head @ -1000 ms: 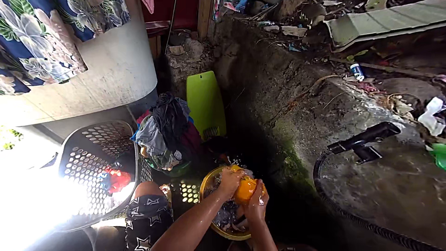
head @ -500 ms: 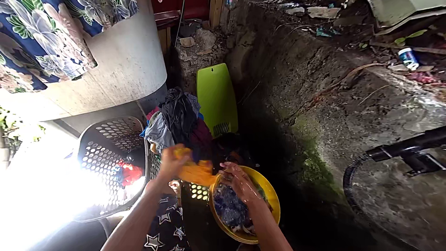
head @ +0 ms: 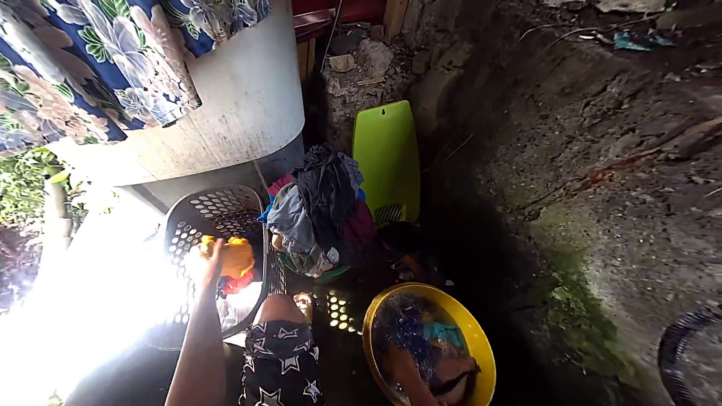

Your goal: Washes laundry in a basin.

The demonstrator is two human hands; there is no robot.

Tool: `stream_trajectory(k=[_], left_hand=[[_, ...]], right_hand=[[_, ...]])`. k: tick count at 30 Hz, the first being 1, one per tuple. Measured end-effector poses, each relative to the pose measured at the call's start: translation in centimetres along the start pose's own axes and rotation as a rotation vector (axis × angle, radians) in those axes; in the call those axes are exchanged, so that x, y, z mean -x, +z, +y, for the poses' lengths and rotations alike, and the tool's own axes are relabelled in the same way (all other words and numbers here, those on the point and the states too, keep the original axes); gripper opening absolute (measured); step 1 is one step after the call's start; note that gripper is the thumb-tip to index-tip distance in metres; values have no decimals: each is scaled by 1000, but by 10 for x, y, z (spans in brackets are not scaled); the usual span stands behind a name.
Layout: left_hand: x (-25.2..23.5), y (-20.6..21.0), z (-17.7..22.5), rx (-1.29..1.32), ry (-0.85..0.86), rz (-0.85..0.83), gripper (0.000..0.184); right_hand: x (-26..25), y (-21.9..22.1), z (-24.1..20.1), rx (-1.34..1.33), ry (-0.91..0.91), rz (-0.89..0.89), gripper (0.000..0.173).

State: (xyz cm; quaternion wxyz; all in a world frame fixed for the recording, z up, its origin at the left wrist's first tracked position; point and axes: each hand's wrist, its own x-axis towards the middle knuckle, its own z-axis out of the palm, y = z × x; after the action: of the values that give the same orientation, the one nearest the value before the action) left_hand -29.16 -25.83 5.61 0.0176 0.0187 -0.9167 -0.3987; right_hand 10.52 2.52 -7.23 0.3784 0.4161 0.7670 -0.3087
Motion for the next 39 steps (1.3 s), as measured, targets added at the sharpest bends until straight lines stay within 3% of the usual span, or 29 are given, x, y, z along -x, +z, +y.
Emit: stream_trajectory(k=[2, 6, 9, 11, 14, 17, 21, 23, 26, 28, 29, 30, 31, 33, 36, 38, 39], left_hand=[[6, 11, -3, -92, -58, -144, 77], [38, -2, 24, 112, 123, -160, 50], [81, -4, 69, 296, 341, -278, 34], [123, 7, 105, 415, 439, -491, 28], [191, 38, 150, 423, 585, -901, 28], [252, 91, 168, 328, 728, -1202, 35], [292, 165, 147, 95, 710, -1364, 67], [298, 186, 129, -85, 645, -1346, 62], [298, 195, 131, -353, 614, -1317, 48], [292, 189, 152, -288, 688, -1352, 42], [289, 182, 168, -164, 743, -1358, 39], [286, 171, 187, -37, 787, -1367, 37], [283, 153, 208, 83, 813, -1382, 37], [279, 131, 240, 402, 855, -1398, 24], [274, 136, 253, 713, 745, -1507, 8], [268, 154, 240, 676, 618, -1507, 7], [264, 164, 229, 535, 595, -1473, 12]], right_hand=[[-7, -4, 14, -92, -58, 51, 51], [33, -42, 13, -304, -86, 376, 49], [79, -94, 0, -26, 75, 193, 60], [107, -124, -1, 60, 57, 136, 49], [164, -164, 6, 47, -125, 238, 35], [230, -183, 9, -48, -353, 489, 29], [282, -187, 13, -163, -681, 1095, 21], [306, -197, 15, -220, -715, 1295, 26], [318, -208, 16, -218, -662, 1423, 28], [299, -206, 20, -121, -564, 1326, 22], [286, -203, 22, -80, -481, 1189, 21], [271, -200, 25, -52, -373, 1000, 31], [250, -198, 29, -37, -274, 795, 51], [187, -179, 48, -90, -237, 546, 80], [81, -127, 89, -378, -451, 504, 75], [59, -108, 88, -688, -383, 485, 52], [58, -103, 83, -867, -294, 523, 38]])
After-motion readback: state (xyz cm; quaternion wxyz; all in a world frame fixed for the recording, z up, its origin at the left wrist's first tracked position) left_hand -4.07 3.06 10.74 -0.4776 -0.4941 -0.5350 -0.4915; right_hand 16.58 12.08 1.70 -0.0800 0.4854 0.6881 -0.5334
